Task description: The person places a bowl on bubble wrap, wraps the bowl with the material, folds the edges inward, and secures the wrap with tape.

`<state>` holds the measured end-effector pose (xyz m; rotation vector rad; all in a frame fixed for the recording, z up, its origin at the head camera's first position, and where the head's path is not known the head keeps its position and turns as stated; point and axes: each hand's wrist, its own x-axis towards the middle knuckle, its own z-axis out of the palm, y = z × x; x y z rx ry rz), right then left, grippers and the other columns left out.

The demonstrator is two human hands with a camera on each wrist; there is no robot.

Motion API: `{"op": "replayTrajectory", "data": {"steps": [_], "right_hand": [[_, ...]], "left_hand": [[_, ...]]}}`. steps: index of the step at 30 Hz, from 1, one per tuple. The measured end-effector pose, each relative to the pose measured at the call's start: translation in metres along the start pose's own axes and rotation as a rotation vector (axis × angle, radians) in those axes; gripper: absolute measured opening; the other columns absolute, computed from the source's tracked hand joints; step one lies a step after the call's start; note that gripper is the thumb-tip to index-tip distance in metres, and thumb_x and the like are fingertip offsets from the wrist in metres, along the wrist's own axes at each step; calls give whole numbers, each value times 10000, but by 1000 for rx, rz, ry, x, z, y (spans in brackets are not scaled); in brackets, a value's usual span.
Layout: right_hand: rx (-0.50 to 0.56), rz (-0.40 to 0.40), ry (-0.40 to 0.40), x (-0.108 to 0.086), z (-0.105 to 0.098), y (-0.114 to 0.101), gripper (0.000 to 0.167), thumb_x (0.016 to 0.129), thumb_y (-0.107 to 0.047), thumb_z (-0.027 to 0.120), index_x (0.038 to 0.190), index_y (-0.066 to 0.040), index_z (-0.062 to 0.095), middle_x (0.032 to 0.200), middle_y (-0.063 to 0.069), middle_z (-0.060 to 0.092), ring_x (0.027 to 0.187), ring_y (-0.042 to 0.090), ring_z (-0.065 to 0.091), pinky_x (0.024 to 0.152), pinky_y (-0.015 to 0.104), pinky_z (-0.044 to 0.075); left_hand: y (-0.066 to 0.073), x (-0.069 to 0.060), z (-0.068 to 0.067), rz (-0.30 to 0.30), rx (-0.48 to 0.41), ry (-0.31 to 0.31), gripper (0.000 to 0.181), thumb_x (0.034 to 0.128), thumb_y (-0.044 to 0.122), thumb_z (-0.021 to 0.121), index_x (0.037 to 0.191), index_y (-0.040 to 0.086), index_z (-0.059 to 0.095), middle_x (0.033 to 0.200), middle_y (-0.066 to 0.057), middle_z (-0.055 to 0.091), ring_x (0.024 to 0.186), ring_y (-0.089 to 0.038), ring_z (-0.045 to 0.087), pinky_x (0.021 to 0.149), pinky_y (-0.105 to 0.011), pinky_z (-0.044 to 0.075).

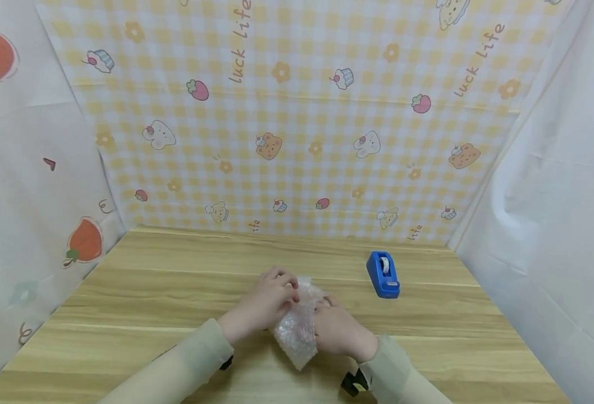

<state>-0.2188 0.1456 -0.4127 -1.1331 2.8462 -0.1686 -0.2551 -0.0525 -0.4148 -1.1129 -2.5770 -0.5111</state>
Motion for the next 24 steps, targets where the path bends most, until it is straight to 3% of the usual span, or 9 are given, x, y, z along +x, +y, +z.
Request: {"op": "replayTrajectory", "data": {"steps": [5,8,15,24], "right_hand": [[22,2,-1,0,1,1,338,1012,-378,437,1167,-233,700,1186,-42,671,1231,230,525,1087,586,238],[31,10,-4,0,1,1,339,1016,-370,430,1161,-232,704,1191,-37,669,1245,229,515,1104,578,211],[20,10,5,0,1,0,348,1018,-384,421,1189,-252,693,1236,-51,646,1276,214,487,1115,573,187],[-20,0,9,0,1,0,351,1019,-397,409,1131,-256,711,1170,-70,676,1281,237,477,1097,586,219]], "left_hand": [[2,2,-3,-5,-3,-67,118,845,89,714,941,132,766,1102,-12,667,1099,-233,462,917,-462,399],[4,3,-6,-6,8,-96,133,853,96,707,962,139,768,1086,5,686,1054,-212,461,869,-416,388],[7,4,-9,-17,18,-161,123,858,138,712,954,192,768,930,79,689,910,-144,420,763,-332,327],[9,5,-10,-20,72,-243,90,841,140,734,892,195,784,892,82,694,1048,-194,538,919,-438,411]]}}
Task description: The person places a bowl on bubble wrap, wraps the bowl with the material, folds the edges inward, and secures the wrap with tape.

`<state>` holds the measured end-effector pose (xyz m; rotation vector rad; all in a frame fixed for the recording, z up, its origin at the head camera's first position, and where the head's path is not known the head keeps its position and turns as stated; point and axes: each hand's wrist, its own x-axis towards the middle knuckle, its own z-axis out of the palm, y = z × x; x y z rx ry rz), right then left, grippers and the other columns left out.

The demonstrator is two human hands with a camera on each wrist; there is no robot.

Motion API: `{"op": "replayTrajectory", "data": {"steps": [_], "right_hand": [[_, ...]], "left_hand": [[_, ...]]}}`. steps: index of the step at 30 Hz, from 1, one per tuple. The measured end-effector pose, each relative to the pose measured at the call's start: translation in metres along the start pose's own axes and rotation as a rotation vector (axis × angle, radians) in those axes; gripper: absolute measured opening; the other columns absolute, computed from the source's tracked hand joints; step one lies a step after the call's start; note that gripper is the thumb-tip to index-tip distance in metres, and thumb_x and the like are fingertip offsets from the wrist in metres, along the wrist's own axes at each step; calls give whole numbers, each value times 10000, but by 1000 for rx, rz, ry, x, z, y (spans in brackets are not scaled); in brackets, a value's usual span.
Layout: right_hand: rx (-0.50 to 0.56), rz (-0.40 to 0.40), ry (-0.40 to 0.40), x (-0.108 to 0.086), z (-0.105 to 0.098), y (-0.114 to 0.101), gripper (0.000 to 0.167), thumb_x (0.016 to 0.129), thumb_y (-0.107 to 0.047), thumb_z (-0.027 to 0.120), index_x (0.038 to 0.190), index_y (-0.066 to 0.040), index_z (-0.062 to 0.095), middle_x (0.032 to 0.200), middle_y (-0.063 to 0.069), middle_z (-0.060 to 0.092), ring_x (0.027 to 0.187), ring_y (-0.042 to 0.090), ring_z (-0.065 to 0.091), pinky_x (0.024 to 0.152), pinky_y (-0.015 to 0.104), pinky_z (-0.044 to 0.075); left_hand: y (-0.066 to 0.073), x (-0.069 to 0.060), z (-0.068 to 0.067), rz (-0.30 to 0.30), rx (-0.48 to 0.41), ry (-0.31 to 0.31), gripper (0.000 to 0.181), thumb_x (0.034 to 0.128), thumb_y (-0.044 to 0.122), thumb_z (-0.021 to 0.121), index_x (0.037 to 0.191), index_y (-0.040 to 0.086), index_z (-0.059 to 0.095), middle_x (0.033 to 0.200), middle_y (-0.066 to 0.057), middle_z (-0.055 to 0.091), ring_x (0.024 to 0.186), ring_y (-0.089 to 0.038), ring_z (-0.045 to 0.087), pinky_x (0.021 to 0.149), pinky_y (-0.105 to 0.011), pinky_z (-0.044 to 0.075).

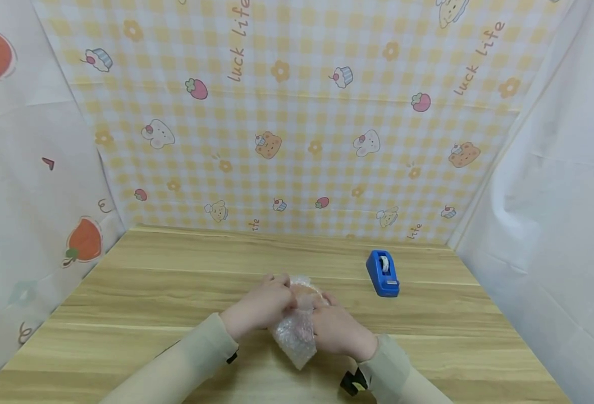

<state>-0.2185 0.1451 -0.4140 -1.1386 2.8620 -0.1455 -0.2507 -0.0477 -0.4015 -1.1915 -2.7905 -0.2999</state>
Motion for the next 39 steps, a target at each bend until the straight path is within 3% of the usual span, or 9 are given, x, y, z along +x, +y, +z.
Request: {"op": "replayTrajectory", "data": {"steps": [3,10,14,17,20,25,31,34,39], "right_hand": [[-42,-6,-2,0,0,-1,346,1016,-381,416,1130,-247,714,1181,-73,671,1293,235,459,1091,585,235],[-82,-9,8,0,-1,-2,297,995,-288,457,1030,-211,742,1112,-87,691,1245,193,489,1089,573,248],[-118,-19,18,-1,-1,-2,267,966,-220,479,923,-182,740,1047,-82,702,1187,171,516,1082,555,272],[-138,-25,24,-1,-1,-2,243,930,-169,503,822,-160,720,1001,-70,706,1161,163,527,1074,548,288],[-136,-27,19,-1,-1,-2,237,912,-152,509,805,-150,720,1000,-67,706,1162,159,526,1071,553,291],[-9,-11,-45,-5,-9,-2,300,991,-244,454,1050,-169,739,1171,-62,674,1286,179,470,1110,571,213],[91,-47,-118,-12,-26,0,241,976,-242,523,1083,-165,724,1248,-61,634,1310,170,451,1109,593,203],[104,-67,-120,-17,-34,1,261,975,-256,540,1169,-185,699,1284,-67,610,1307,167,455,1097,592,235],[172,-55,-71,-22,-47,5,240,962,-179,563,1145,-115,705,1260,26,633,1251,221,518,1078,584,285]], "left_hand": [[2,0,-1,8,30,-25,83,825,133,737,850,201,776,870,78,690,1037,-198,563,957,-480,404],[7,0,-4,17,96,-98,75,862,181,708,835,217,769,845,74,666,920,-137,560,887,-402,416],[11,1,-11,-24,30,-195,175,933,242,602,900,206,771,923,54,684,1032,-178,565,1033,-528,341],[11,2,-15,-56,-14,-244,264,960,303,527,908,198,764,949,55,692,1080,-197,561,1063,-581,287],[11,2,-15,-60,-6,-244,305,968,336,506,824,211,744,892,73,692,1060,-195,570,1036,-583,314],[12,1,-13,-62,-15,-220,290,942,336,552,706,260,702,721,152,614,979,-154,566,1008,-569,335],[12,0,-8,-67,-11,-207,291,916,337,586,638,282,656,663,170,548,937,-131,545,978,-538,342],[13,1,-7,-64,33,-199,303,909,335,596,615,277,646,664,154,557,941,-137,556,954,-519,360],[18,0,-7,-72,99,-186,301,905,336,608,622,249,659,759,89,650,1026,-189,580,995,-555,354]]}}
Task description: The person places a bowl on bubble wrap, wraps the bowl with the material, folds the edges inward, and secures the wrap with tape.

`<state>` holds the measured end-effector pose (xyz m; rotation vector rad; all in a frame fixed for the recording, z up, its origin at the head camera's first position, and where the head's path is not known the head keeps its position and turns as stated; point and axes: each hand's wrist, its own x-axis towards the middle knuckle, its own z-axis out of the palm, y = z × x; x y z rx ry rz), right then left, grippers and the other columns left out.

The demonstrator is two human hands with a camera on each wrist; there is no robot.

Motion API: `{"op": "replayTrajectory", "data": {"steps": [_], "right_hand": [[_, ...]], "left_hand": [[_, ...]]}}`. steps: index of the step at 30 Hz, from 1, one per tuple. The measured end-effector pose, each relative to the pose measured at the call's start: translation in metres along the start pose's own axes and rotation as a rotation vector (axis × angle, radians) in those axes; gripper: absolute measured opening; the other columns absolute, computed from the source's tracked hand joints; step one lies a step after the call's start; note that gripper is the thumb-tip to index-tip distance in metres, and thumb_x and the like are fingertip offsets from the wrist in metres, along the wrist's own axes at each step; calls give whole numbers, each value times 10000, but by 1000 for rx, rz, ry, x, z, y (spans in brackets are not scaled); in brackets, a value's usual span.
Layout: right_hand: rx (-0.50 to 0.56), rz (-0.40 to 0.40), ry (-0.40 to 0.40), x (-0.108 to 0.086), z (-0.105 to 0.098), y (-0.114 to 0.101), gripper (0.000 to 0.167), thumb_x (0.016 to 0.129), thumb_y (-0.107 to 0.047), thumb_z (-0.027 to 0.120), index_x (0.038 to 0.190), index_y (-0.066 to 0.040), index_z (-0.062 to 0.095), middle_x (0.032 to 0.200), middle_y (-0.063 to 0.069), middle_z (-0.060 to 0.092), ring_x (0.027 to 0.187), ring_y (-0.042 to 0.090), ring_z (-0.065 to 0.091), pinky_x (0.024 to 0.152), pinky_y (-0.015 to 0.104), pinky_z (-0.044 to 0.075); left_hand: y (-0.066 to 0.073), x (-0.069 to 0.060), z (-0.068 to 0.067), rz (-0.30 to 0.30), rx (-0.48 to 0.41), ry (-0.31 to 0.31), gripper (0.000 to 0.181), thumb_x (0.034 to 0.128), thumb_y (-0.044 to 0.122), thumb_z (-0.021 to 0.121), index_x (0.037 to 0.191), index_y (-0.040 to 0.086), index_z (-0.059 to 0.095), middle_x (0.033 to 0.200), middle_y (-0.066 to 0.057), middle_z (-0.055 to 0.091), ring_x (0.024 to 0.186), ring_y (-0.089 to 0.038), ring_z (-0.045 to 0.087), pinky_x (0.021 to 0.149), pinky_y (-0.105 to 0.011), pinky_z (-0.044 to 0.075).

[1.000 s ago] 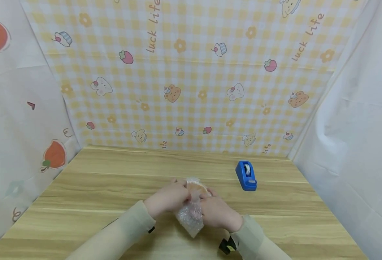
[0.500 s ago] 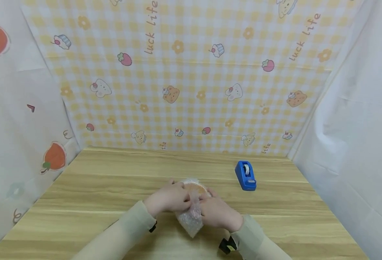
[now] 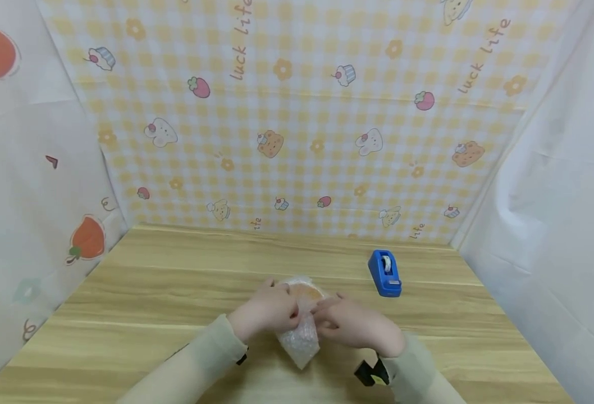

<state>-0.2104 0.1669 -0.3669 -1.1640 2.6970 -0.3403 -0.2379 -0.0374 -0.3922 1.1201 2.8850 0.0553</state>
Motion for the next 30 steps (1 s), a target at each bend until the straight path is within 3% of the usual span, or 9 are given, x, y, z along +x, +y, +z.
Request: {"op": "replayTrajectory", "data": {"steps": [4,8,11,14,23,30], "right_hand": [[17,-1,88,-1,-4,2,276,971,-162,566,1204,-56,671,1285,94,614,1214,262,546,1073,553,315],[-83,-50,133,5,2,4,345,986,-196,546,1304,-80,614,1364,85,559,1251,253,517,1055,476,375],[-149,-61,102,11,11,6,398,1003,-246,514,1375,-110,556,1429,66,501,1307,239,463,1062,479,365],[-152,-6,52,14,19,8,435,1017,-306,472,1415,-135,513,1467,47,456,1353,233,404,1083,526,317],[-158,103,7,15,30,8,487,1036,-437,341,1398,-177,537,1452,-19,472,1399,242,328,1070,591,290],[-162,135,7,20,36,6,532,1035,-481,278,1386,-191,553,1438,-50,482,1412,225,302,1065,621,268]], "left_hand": [[3,-1,0,-21,12,-5,261,908,353,612,693,241,706,890,47,710,1123,-222,565,1033,-579,323],[4,-1,1,-27,32,-12,225,915,375,608,781,248,737,967,42,721,1166,-222,551,1029,-559,340],[3,-1,3,-21,43,1,218,903,377,618,763,249,725,898,83,712,1113,-192,561,1008,-561,352],[3,-1,3,-18,48,11,230,893,372,624,714,249,700,811,112,688,1040,-167,559,990,-559,353],[2,-1,7,-5,41,28,251,912,379,583,758,259,739,813,131,685,1041,-144,554,981,-525,358],[-5,-4,18,-18,-62,50,310,950,364,531,693,270,677,856,125,697,1145,-188,534,1011,-562,309]]}}
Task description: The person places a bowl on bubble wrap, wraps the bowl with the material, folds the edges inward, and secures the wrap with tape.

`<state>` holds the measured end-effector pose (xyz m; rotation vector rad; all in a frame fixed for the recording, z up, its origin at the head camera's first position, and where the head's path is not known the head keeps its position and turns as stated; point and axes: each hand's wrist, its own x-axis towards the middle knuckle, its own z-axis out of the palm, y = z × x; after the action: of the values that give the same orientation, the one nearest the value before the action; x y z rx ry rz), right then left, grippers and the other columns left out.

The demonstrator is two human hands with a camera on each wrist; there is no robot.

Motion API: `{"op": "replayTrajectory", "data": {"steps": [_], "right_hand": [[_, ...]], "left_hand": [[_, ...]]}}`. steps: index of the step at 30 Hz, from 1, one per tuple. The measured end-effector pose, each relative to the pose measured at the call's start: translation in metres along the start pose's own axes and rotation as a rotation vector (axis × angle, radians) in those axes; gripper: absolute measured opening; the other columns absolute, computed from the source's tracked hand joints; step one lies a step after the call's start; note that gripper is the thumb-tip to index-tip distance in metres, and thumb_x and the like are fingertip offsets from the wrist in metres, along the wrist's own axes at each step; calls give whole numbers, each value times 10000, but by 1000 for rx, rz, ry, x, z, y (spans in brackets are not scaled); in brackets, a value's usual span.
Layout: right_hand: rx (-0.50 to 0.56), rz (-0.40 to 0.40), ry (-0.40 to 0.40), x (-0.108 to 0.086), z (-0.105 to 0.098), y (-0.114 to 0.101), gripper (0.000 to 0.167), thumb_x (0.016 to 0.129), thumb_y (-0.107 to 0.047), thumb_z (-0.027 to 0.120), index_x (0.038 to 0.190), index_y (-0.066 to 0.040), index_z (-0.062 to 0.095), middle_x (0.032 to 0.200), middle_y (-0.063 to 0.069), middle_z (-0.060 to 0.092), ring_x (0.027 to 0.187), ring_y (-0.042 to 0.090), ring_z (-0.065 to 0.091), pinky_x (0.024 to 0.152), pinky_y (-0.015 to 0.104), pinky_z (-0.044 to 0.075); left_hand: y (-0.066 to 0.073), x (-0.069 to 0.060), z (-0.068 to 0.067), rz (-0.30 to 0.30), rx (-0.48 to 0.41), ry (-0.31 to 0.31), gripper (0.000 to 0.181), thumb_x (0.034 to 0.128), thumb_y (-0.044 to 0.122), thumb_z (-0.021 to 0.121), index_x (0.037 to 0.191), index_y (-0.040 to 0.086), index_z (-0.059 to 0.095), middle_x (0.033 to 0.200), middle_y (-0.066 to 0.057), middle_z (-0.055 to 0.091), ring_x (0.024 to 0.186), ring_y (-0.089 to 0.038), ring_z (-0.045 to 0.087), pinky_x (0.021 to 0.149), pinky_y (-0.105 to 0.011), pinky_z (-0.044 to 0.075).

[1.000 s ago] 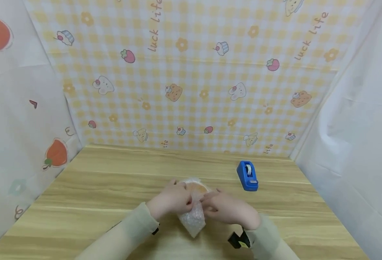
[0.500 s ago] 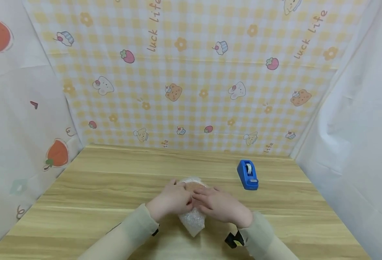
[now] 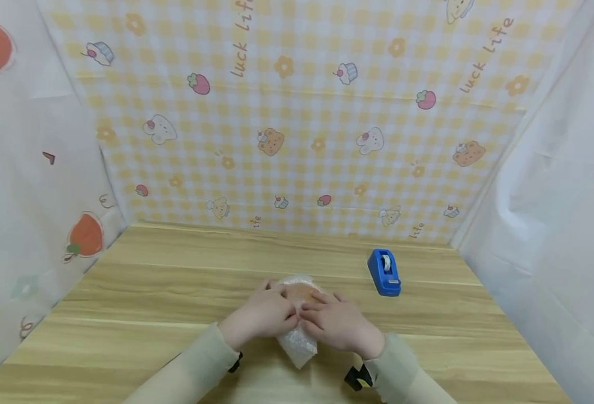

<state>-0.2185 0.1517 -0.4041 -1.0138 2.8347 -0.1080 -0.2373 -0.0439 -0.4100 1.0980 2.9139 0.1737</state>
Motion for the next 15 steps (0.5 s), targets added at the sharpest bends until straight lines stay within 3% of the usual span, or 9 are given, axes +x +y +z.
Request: {"op": "replayTrajectory", "data": {"steps": [8,12,15], "right_hand": [[-16,2,7,3,1,-3,519,1031,-479,285,1363,-210,580,1411,-71,510,1403,220,321,1049,630,281],[-24,1,6,3,2,-3,524,1031,-484,271,1359,-219,582,1419,-69,502,1405,221,315,1045,628,287],[-21,-1,-3,2,2,-1,516,1033,-476,270,1370,-226,570,1432,-62,489,1410,227,304,1045,630,287]], "left_hand": [[-6,-5,7,21,-39,75,327,954,341,525,647,258,602,783,123,673,1126,-212,536,949,-553,344],[-6,-5,8,6,-71,86,213,953,338,530,887,219,692,982,49,712,1191,-255,525,995,-568,322],[-5,-4,8,0,-99,80,288,951,339,535,1146,195,690,1134,17,689,1210,-269,519,1019,-573,309]]}}
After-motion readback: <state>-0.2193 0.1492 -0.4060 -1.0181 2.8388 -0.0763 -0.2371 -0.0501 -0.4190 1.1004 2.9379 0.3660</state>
